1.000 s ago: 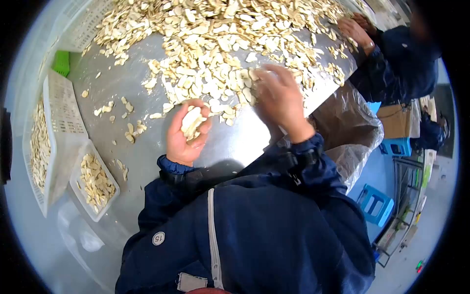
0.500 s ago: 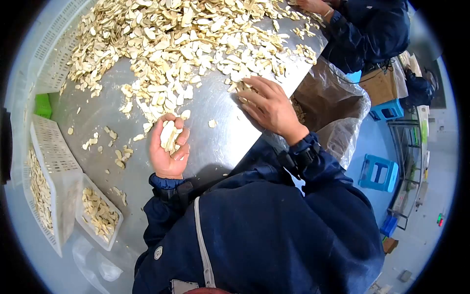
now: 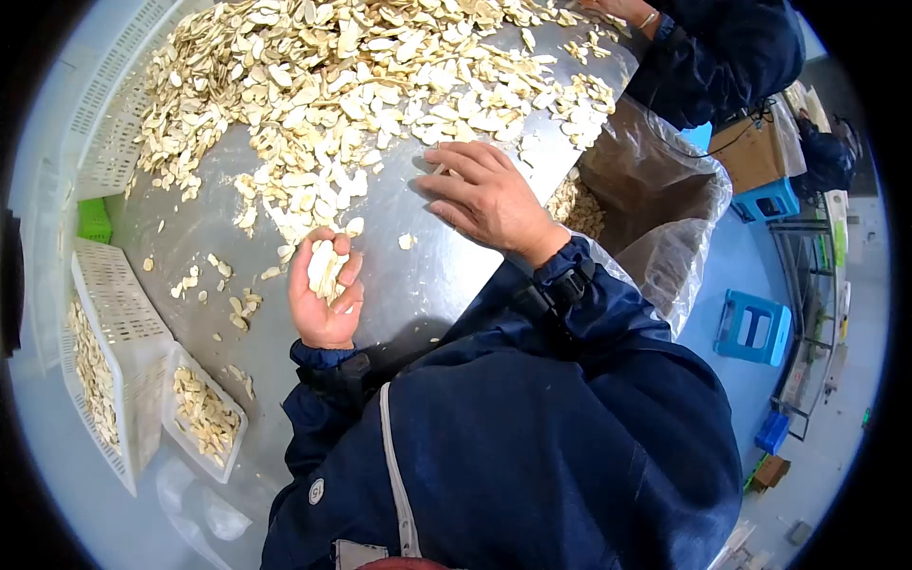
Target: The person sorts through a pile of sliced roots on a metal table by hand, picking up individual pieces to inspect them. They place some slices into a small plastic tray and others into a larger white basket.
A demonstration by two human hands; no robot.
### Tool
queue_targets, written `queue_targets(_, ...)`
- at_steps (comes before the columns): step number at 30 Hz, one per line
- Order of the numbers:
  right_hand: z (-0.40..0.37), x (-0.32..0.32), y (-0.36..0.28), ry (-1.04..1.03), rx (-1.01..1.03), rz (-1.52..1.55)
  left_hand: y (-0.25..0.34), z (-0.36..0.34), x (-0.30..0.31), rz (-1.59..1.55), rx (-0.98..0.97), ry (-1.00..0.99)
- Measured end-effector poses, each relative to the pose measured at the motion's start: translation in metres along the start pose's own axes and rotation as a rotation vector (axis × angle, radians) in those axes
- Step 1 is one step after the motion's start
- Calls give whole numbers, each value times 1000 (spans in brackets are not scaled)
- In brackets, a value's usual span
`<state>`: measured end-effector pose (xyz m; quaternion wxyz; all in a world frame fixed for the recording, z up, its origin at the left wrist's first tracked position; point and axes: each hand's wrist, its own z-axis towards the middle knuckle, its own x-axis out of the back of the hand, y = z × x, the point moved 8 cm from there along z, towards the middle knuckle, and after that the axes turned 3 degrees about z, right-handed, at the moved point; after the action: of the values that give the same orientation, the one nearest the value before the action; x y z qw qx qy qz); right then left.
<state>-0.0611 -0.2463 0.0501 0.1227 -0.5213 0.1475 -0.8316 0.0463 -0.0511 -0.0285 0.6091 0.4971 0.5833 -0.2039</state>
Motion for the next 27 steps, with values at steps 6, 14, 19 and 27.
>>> queue_targets(6, -49, 46, 56, 118, -156, -271, -1, 0, 1, -6, 11, 16)
queue_targets(14, -18, 59, 81, 234, -299, -254, -3, 1, 1, 1, 23, 12)
queue_targets(19, 25, 36, 79, 119, -326, -362, -1, -1, 0, 32, 18, 31)
queue_targets(27, 16, 39, 75, 176, -556, 95, -9, 2, 4, -3, 62, -5)
